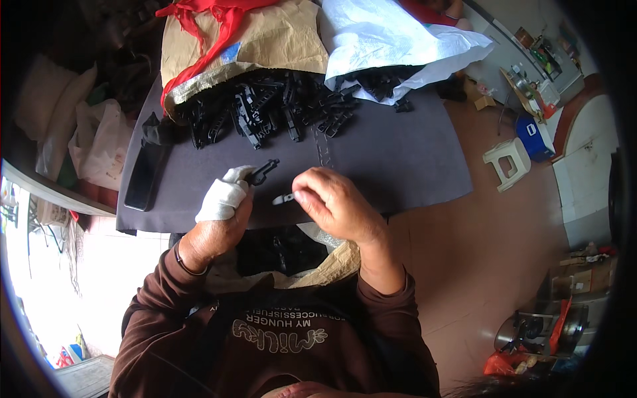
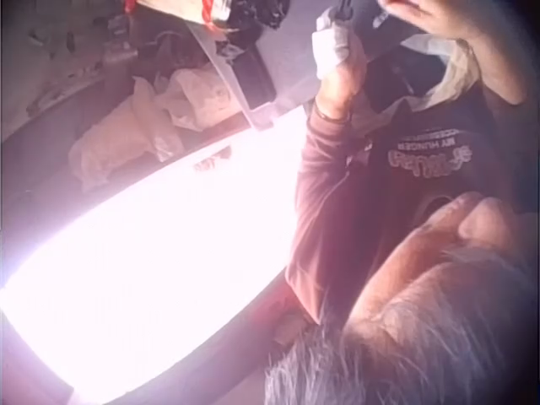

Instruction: Sorting small black plastic parts from a pile on a low table.

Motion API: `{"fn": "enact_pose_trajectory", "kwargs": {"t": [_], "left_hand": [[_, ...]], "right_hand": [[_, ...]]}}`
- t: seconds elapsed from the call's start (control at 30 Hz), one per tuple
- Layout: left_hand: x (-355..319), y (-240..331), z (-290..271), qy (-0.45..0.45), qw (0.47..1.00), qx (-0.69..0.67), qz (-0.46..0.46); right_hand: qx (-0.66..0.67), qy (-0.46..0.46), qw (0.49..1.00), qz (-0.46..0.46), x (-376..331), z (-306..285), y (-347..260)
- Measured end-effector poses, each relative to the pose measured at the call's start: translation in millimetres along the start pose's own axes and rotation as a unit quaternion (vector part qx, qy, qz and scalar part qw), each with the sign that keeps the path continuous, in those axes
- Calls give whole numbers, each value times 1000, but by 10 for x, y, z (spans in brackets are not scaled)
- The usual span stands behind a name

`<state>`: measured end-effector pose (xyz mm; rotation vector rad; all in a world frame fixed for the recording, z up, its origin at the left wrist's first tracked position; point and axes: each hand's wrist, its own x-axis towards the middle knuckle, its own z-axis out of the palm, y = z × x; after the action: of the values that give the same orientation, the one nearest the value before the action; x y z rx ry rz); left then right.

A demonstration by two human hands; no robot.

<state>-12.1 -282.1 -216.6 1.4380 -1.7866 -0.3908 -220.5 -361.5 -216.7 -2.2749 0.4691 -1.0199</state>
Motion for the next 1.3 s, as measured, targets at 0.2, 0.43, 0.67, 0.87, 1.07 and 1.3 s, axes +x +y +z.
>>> {"fn": "enact_pose_trajectory", "kwargs": {"t": [0.2, 0.43, 0.67, 0.87, 1.07, 1.3], "left_hand": [[-47, 103, 4, -53, 991, -61, 105], [-42, 55, 64, 7, 980, 28, 199], [-100, 232, 152, -15, 982, 0, 189], [-142, 264, 301, -4, 988, -41, 152], [-10, 123, 67, -63, 989, -127, 38], [433, 36, -210, -102, 967, 223, 73]], "right_hand": [[85, 59, 994, 30, 29, 131, -183], [114, 89, 986, 79, 0, 128, -244], [-108, 162, 981, 5, -1, 307, -178], [-129, 209, 967, -70, -54, 301, -32], [111, 8, 992, 56, 26, 96, -124], [-312, 122, 933, 129, -62, -146, 387]]}}
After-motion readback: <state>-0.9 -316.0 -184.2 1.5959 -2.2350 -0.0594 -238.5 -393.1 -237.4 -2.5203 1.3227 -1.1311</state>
